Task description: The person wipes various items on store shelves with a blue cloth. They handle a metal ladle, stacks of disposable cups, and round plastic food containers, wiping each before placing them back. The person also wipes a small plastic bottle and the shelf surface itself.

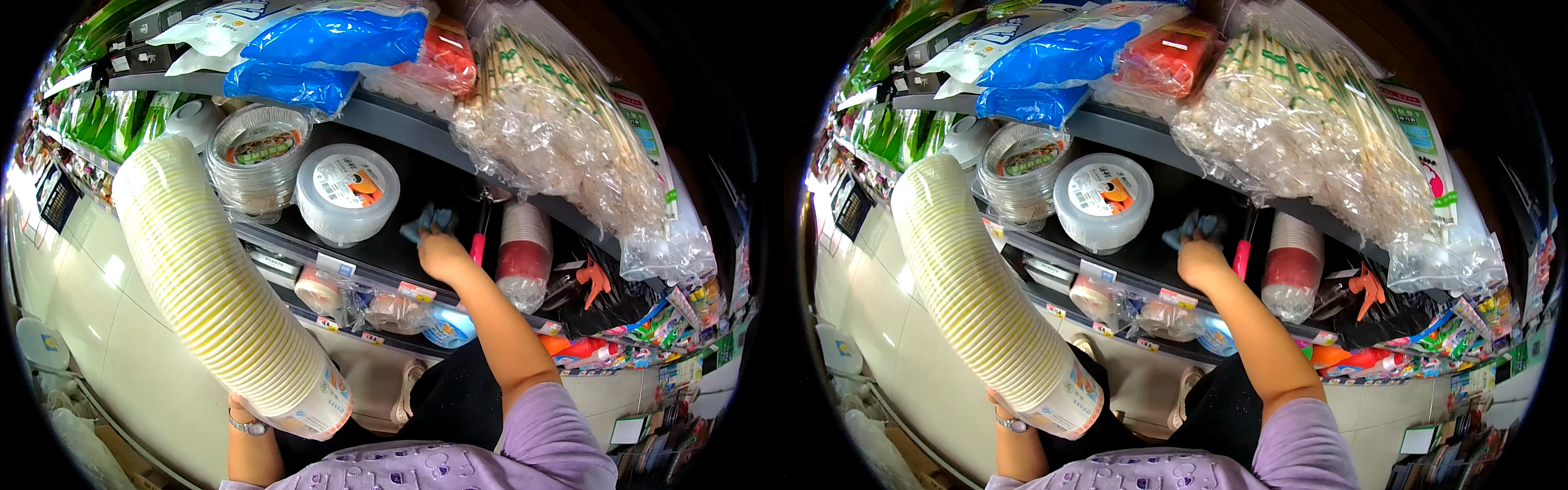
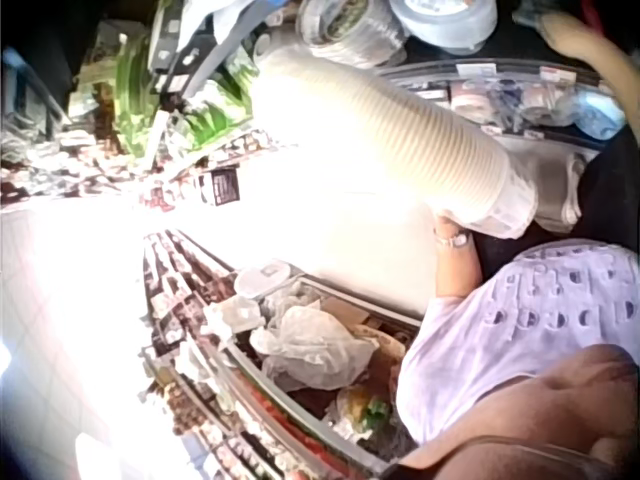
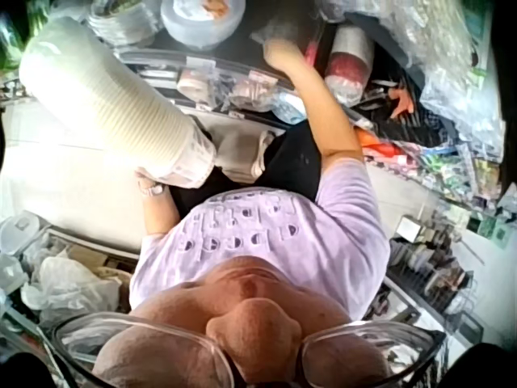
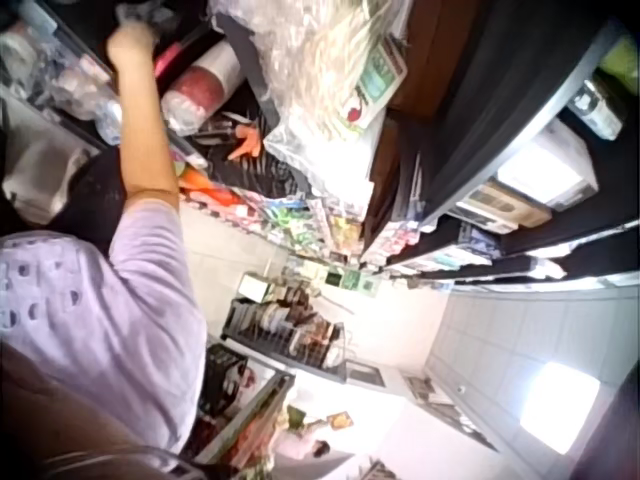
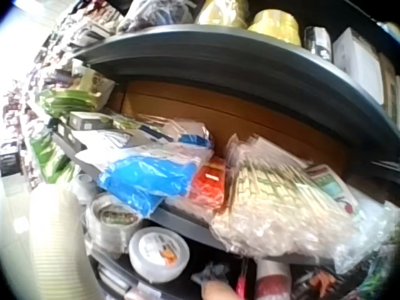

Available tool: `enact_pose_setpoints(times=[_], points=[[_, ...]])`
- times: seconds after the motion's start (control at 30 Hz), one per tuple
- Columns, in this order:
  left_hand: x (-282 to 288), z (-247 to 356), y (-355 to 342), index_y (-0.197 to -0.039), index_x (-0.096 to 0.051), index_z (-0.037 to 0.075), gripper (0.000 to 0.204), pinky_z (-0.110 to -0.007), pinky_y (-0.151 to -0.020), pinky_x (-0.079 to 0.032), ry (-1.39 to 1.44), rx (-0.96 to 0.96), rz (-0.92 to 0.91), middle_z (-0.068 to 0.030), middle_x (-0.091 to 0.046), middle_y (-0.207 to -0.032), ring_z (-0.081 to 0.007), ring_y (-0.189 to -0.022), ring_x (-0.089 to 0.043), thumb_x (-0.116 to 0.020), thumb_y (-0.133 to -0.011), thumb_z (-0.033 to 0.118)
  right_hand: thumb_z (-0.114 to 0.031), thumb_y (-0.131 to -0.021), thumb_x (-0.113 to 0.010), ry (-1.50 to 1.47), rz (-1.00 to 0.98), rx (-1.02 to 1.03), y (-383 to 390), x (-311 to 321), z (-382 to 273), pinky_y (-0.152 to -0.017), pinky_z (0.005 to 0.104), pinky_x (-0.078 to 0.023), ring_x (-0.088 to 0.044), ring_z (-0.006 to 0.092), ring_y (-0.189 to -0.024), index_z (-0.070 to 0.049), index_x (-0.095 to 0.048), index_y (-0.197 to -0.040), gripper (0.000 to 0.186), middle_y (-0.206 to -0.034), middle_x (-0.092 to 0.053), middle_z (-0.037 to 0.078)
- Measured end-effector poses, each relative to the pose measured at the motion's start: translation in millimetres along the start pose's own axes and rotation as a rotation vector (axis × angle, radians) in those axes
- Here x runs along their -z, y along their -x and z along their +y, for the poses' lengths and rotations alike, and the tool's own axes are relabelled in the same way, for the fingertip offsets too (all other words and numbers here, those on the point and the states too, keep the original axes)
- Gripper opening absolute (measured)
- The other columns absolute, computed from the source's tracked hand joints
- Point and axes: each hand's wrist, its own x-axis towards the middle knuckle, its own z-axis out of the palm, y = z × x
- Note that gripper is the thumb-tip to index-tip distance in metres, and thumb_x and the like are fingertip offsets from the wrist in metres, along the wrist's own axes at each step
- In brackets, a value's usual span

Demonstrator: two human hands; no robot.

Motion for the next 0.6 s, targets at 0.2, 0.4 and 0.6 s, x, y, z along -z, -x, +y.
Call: enact_pose_setpoints(times=[0.2,0.4,0.6], points=[[10,0,-9,-0.134,-0.038,-0.002,0.075,-0.045,-0.090,-0.050,-0.003,-0.032,0.041,-0.0220,-0.049,-0.129,-0.0336,-0.112,-0.054,-0.061,-0.080,0.045,-0.013,-0.086,-0.048,0.034,0.300,-0.157,-134,-30,61,-0.104,0.0471,-0.032,-0.039,0.0387,-0.124,-0.002,-0.044,-0.130,0.046,-0.130,-0.044,0.025],[20,0,-18,-0.133,-0.039,-0.002,0.074,-0.044,-0.089,-0.050,-0.019,-0.027,0.072,-0.0219,-0.050,-0.128,-0.0334,-0.111,-0.055,-0.060,-0.080,0.045,-0.012,-0.086,-0.047,-0.021,0.345,-0.143,-245,-32,82,-0.104,0.0450,-0.032,-0.039,0.0374,-0.125,-0.003,-0.046,-0.128,0.043,-0.132,-0.045,0.022],[23,0,-16,-0.133,-0.040,-0.002,0.072,-0.044,-0.089,-0.050,-0.054,-0.029,0.110,-0.0217,-0.051,-0.128,-0.0333,-0.111,-0.055,-0.059,-0.081,0.045,-0.011,-0.087,-0.046,-0.023,0.298,-0.148,-277,-29,69,-0.105,0.0440,-0.032,-0.040,0.0364,-0.125,-0.004,-0.048,-0.127,0.040,-0.133,-0.045,0.020]])
